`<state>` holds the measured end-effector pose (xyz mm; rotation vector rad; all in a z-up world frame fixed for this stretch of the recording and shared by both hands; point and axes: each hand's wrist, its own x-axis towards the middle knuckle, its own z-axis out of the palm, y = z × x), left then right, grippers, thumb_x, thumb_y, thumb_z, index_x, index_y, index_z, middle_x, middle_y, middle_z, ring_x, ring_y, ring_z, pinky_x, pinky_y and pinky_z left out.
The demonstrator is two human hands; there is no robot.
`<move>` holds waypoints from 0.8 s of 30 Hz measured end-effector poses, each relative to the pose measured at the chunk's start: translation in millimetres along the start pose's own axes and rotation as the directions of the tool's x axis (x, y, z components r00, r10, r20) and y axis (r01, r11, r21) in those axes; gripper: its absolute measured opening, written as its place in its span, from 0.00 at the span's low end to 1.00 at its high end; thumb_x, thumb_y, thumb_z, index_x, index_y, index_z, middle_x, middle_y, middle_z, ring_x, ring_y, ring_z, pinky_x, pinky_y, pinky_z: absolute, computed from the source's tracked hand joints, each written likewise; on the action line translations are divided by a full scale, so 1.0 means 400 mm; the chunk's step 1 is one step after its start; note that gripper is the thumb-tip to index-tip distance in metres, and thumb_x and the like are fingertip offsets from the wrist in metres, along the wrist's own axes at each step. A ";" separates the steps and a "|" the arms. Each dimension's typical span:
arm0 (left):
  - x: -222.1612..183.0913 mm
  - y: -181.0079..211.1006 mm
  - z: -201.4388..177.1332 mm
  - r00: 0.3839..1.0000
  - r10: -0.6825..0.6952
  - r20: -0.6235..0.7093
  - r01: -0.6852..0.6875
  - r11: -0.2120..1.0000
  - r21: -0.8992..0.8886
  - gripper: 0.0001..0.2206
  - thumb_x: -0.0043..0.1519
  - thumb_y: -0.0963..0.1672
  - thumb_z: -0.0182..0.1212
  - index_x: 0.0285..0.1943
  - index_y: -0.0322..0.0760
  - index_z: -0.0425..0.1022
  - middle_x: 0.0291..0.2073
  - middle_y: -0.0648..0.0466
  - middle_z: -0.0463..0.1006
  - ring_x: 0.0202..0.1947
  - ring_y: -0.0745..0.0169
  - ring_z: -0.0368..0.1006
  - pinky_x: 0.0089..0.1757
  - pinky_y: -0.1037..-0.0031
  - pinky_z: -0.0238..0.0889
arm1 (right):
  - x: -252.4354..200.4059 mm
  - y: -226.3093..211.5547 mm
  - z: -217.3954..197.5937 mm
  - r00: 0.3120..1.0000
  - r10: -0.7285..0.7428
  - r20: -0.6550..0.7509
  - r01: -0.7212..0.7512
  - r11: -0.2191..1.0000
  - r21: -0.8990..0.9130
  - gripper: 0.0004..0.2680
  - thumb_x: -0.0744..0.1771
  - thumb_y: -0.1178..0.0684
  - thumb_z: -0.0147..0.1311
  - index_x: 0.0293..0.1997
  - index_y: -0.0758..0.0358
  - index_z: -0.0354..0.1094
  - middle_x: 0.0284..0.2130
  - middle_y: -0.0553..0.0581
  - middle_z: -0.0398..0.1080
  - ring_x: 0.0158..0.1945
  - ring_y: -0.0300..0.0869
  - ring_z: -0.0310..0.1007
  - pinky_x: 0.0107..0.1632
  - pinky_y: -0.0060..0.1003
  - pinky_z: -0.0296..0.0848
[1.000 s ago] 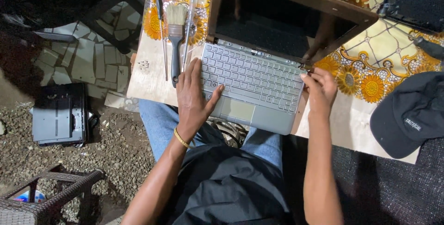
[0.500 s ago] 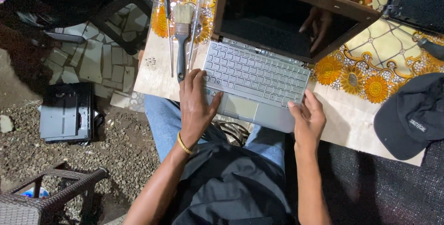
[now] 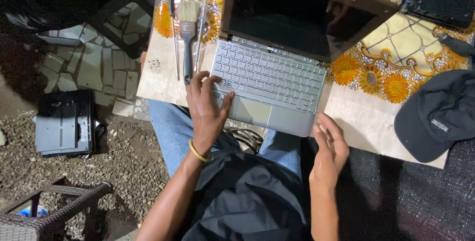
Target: The person is carefully prying and removing the keyboard from a laptop using a small tool.
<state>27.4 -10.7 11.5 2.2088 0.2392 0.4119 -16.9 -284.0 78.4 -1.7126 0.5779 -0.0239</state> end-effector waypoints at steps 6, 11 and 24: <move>-0.020 0.026 -0.002 1.000 -0.009 -0.006 0.009 0.998 0.062 0.20 0.68 0.48 0.74 0.66 0.45 0.75 0.66 0.46 0.70 0.63 0.36 0.68 0.54 0.47 0.65 | 0.025 0.037 0.062 0.965 0.145 0.218 -0.262 0.494 0.829 0.11 0.73 0.50 0.55 0.48 0.70 0.78 0.44 0.68 0.78 0.59 0.59 0.80 0.80 0.68 0.62; -0.036 -0.005 0.021 0.999 0.015 -0.046 -0.011 0.997 0.079 0.20 0.69 0.49 0.73 0.68 0.47 0.76 0.69 0.45 0.70 0.65 0.37 0.69 0.55 0.50 0.65 | 0.055 0.042 0.130 0.925 0.191 0.327 -0.373 0.302 0.877 0.17 0.72 0.43 0.55 0.45 0.73 0.79 0.44 0.72 0.81 0.58 0.62 0.81 0.80 0.74 0.58; -0.118 0.061 0.050 0.966 0.250 0.064 -0.257 0.955 0.150 0.14 0.69 0.46 0.66 0.63 0.55 0.84 0.80 0.39 0.64 0.81 0.31 0.56 0.75 0.43 0.40 | 0.011 0.032 0.223 0.905 0.250 0.344 -0.396 0.203 0.895 0.20 0.73 0.39 0.53 0.46 0.75 0.78 0.47 0.75 0.80 0.64 0.63 0.79 0.81 0.62 0.62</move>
